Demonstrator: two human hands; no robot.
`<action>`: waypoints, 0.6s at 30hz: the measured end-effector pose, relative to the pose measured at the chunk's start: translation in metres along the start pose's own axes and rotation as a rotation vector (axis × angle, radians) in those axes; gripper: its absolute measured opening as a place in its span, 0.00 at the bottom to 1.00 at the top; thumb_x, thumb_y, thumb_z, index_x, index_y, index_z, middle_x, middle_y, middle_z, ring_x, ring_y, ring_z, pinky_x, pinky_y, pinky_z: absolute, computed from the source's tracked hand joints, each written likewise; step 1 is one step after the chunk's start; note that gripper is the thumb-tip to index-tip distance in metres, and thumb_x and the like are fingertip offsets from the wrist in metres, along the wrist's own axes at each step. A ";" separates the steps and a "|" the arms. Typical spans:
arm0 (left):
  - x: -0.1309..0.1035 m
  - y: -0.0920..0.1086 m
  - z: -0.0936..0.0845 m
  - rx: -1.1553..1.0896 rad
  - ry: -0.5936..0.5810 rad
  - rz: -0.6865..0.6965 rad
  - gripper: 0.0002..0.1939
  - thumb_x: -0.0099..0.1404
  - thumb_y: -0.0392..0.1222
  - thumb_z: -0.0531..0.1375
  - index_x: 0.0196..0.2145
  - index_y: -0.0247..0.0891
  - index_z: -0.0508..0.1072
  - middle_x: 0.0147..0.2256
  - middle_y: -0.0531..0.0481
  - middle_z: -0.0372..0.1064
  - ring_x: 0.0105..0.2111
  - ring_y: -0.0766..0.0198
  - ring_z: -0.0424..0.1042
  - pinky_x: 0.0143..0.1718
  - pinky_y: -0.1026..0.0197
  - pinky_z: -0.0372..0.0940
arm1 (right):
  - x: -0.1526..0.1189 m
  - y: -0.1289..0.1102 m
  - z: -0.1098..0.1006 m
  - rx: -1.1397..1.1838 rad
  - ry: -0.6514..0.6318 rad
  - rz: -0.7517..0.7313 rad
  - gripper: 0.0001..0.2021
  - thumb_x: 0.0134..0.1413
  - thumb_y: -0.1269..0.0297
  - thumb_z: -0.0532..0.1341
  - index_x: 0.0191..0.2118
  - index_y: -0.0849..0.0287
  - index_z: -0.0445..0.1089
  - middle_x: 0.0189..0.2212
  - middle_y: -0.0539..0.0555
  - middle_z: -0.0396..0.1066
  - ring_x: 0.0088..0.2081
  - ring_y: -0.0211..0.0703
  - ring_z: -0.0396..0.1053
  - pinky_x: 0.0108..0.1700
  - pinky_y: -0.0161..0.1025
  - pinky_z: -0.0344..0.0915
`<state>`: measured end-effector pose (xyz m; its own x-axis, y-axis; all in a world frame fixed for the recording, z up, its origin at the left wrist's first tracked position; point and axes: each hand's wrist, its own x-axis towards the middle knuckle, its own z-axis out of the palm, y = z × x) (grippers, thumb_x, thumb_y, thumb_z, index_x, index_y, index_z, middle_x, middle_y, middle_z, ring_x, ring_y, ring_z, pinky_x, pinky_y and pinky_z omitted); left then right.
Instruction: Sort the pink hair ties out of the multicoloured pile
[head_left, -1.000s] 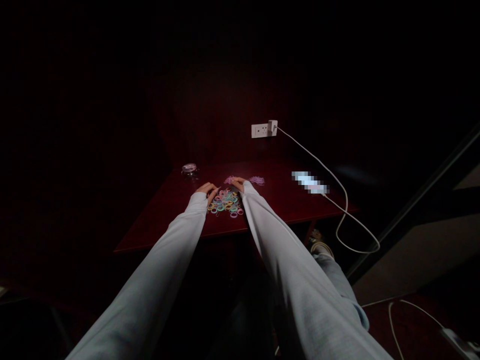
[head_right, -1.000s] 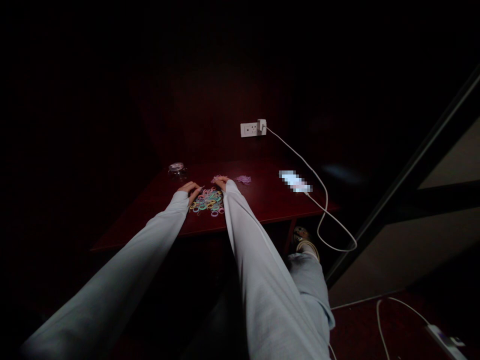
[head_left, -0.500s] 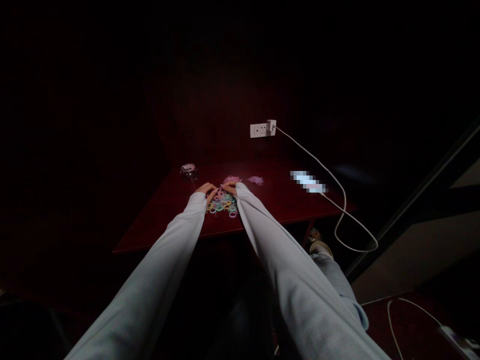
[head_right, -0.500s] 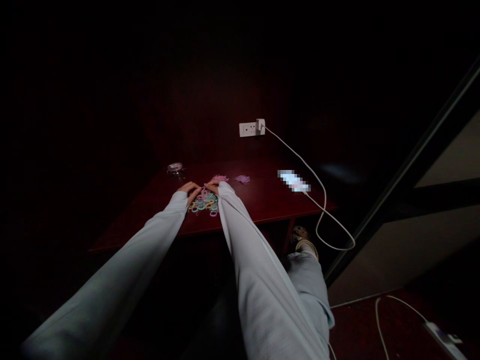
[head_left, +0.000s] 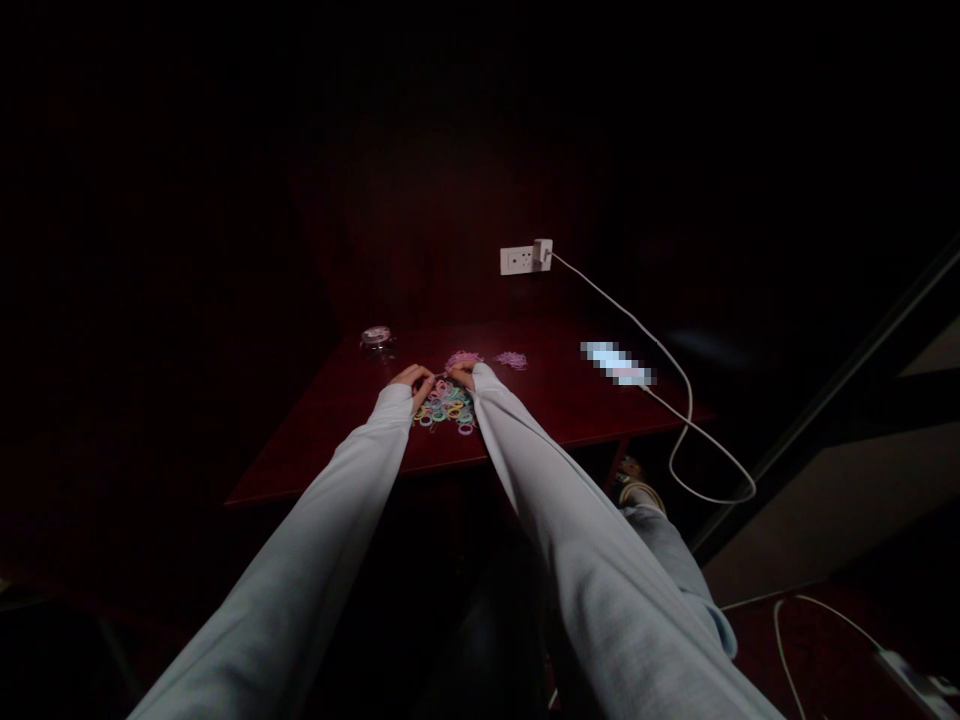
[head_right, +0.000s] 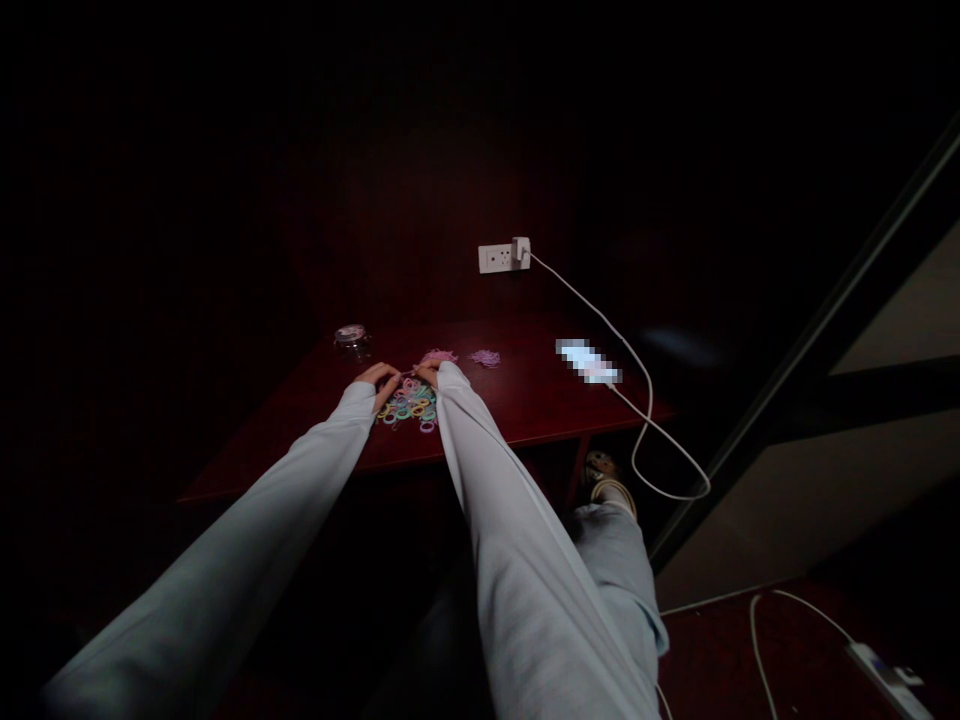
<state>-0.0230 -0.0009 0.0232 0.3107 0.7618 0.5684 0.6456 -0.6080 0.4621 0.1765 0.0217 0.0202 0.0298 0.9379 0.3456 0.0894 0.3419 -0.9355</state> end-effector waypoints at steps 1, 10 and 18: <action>0.000 0.000 0.000 -0.001 0.004 -0.003 0.10 0.72 0.45 0.59 0.34 0.42 0.76 0.33 0.51 0.72 0.28 0.64 0.64 0.31 0.62 0.62 | 0.000 -0.004 -0.002 -0.014 0.040 0.003 0.16 0.49 0.55 0.73 0.20 0.54 0.71 0.22 0.48 0.70 0.29 0.43 0.68 0.37 0.40 0.67; -0.002 0.005 0.000 0.014 -0.002 0.004 0.08 0.71 0.43 0.60 0.34 0.42 0.75 0.33 0.52 0.70 0.29 0.63 0.66 0.33 0.62 0.63 | -0.010 -0.027 -0.032 -0.396 0.512 0.168 0.12 0.63 0.62 0.61 0.27 0.54 0.67 0.36 0.56 0.72 0.50 0.55 0.65 0.59 0.51 0.61; -0.001 0.007 0.000 0.031 -0.032 -0.002 0.06 0.70 0.41 0.60 0.34 0.43 0.76 0.34 0.52 0.73 0.30 0.63 0.66 0.34 0.63 0.64 | 0.002 -0.015 -0.024 -0.613 0.467 0.147 0.11 0.64 0.63 0.62 0.28 0.56 0.71 0.39 0.61 0.74 0.54 0.60 0.64 0.58 0.54 0.59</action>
<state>-0.0185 -0.0061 0.0263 0.3313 0.7698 0.5455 0.6670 -0.6000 0.4417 0.1987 0.0172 0.0370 0.4870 0.8030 0.3435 0.5820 -0.0050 -0.8132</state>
